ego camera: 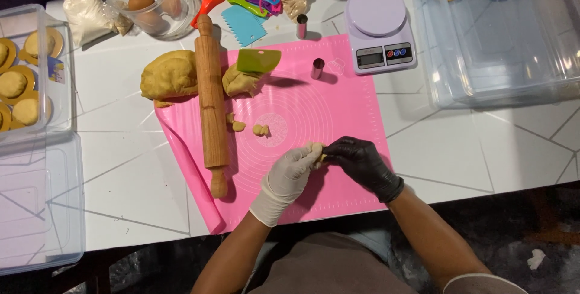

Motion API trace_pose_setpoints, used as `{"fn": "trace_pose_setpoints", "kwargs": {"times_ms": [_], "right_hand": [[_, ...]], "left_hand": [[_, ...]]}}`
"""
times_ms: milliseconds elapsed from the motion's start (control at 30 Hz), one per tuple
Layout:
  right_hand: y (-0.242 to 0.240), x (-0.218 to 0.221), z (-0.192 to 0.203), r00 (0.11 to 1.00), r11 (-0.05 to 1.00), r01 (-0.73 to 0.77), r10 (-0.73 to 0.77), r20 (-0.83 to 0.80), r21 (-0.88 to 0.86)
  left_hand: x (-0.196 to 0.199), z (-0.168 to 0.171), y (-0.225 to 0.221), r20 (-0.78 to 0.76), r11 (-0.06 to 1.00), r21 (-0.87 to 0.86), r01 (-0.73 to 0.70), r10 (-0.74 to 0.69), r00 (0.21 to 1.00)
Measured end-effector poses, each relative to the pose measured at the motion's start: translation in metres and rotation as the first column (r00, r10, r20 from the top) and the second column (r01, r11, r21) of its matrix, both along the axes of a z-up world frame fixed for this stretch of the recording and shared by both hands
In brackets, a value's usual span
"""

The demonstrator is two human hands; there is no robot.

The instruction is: Shaping donuts by flattening dough balls on a silicone mat, cutting out the center with a small circular tool, and placing the finished donuts into a plastic storage container.

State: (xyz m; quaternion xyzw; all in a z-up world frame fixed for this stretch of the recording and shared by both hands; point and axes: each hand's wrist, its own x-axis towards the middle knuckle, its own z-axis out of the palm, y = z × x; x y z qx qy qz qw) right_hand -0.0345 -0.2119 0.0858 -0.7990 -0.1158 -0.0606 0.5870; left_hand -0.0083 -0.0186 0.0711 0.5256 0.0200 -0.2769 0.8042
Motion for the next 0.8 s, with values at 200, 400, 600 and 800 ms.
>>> {"fn": "trace_pose_setpoints", "kwargs": {"times_ms": [200, 400, 600, 800], "right_hand": [[0.003, -0.005, 0.02, 0.999, 1.0, 0.023, -0.023, -0.024, -0.015], [-0.004, 0.003, -0.005, 0.999, 0.995, 0.015, -0.019, -0.04, -0.098], [0.002, 0.004, -0.002, 0.998, 0.975, 0.039, -0.026, 0.06, -0.217], [-0.008, -0.004, 0.024, 0.995, 0.952, 0.07, -0.047, 0.084, -0.298]], "left_hand": [[0.002, -0.012, 0.002, 0.425, 0.951, 0.293, -0.095, -0.04, 0.904], [0.007, 0.029, -0.011, 0.092, 0.964, 0.266, 0.017, -0.043, 0.995], [0.007, 0.035, 0.014, 0.662, 0.76, 0.618, -0.202, -0.365, 0.654], [0.031, 0.016, 0.108, 0.793, 0.286, 0.462, -0.84, -0.557, 0.246]]}}
